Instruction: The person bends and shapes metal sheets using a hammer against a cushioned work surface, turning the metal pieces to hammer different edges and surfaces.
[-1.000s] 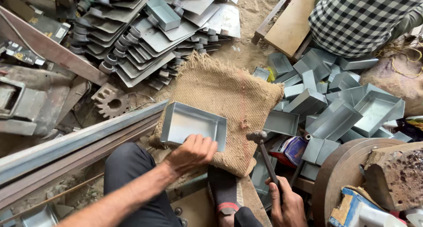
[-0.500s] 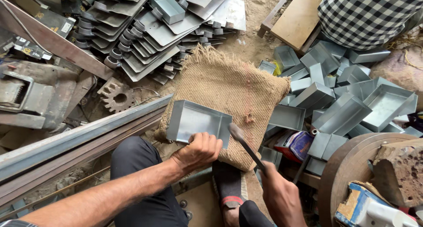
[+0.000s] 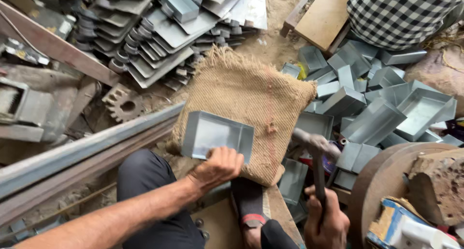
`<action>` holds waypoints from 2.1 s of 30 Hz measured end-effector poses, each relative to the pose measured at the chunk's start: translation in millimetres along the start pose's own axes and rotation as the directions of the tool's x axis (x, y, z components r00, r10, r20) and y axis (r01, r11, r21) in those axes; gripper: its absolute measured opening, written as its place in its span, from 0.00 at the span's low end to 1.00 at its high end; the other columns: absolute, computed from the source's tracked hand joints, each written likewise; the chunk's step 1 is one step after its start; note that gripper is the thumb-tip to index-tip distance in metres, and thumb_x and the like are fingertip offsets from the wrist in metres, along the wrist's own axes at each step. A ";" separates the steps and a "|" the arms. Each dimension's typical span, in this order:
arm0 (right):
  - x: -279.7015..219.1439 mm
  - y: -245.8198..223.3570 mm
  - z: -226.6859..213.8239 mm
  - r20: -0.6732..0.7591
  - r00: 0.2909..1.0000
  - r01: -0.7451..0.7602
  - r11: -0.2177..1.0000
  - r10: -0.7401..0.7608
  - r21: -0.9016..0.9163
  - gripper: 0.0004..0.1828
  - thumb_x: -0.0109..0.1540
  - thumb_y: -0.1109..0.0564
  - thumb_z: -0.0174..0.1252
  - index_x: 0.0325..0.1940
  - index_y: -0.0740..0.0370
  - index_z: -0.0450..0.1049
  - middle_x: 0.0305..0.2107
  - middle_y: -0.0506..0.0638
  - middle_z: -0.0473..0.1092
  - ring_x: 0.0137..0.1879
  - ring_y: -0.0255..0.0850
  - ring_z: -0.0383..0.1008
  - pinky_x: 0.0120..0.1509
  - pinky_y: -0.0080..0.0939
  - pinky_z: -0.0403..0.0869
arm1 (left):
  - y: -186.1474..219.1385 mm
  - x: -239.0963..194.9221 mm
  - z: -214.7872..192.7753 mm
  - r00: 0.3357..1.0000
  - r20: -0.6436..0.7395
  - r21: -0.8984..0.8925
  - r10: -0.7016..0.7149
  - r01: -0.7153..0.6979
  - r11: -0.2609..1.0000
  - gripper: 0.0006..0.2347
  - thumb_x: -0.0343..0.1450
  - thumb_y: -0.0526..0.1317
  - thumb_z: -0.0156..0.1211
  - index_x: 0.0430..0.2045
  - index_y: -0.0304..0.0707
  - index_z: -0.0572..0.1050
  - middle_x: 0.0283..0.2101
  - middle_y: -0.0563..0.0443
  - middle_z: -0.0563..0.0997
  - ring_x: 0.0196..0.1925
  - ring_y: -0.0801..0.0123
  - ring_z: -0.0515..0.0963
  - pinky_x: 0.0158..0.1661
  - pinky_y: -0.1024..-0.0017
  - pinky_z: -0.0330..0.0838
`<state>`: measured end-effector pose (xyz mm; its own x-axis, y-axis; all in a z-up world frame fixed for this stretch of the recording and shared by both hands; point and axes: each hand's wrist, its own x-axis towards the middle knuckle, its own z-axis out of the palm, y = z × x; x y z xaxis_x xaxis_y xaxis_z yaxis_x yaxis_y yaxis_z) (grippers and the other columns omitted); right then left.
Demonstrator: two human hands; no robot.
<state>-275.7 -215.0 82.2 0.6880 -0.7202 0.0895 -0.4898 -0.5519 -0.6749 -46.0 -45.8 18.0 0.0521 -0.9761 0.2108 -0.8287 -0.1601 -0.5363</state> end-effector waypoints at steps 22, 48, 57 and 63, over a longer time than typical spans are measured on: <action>-12.7 14.7 22.6 0.252 0.965 -0.101 0.988 0.069 0.118 0.11 0.68 0.53 0.48 0.48 0.58 0.73 0.14 0.51 0.69 0.20 0.41 0.75 0.29 0.41 0.72 | -65.2 33.4 -11.5 0.943 0.286 -0.758 -0.172 0.333 0.561 0.18 0.54 0.33 0.73 0.32 0.38 0.70 0.29 0.47 0.80 0.35 0.54 0.82 0.34 0.59 0.76; -2.8 5.6 20.1 0.240 0.929 -0.323 0.934 0.282 0.151 0.12 0.70 0.52 0.46 0.45 0.62 0.72 0.16 0.51 0.62 0.23 0.35 0.60 0.27 0.40 0.62 | -69.0 48.1 15.6 0.976 0.156 -0.604 -0.150 0.214 0.767 0.35 0.55 0.55 0.77 0.52 0.41 0.69 0.55 0.41 0.72 0.53 0.52 0.71 0.46 0.54 0.66; -12.7 13.6 29.3 0.292 0.902 -0.377 0.910 0.318 0.174 0.15 0.68 0.54 0.47 0.55 0.59 0.74 0.14 0.49 0.66 0.21 0.34 0.63 0.28 0.37 0.64 | -71.3 68.0 46.2 0.867 0.442 -0.376 -0.231 0.413 0.829 0.62 0.42 0.61 0.81 0.70 0.33 0.50 0.64 0.38 0.65 0.67 0.46 0.64 0.65 0.48 0.54; 6.8 0.6 17.2 0.286 0.887 -0.398 0.914 0.361 0.078 0.35 0.65 0.54 0.50 0.78 0.49 0.57 0.18 0.47 0.72 0.23 0.32 0.71 0.35 0.33 0.71 | -74.9 60.7 41.9 0.859 0.338 -0.592 -0.384 0.511 0.623 0.56 0.45 0.44 0.84 0.68 0.36 0.51 0.60 0.41 0.65 0.62 0.52 0.68 0.64 0.47 0.62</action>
<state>-262.1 -212.9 69.8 0.5869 -0.7180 -0.3743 -0.6796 -0.1855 -0.7098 42.6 -99.2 36.7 0.5515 -0.8268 0.1109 -0.8194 -0.5119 0.2581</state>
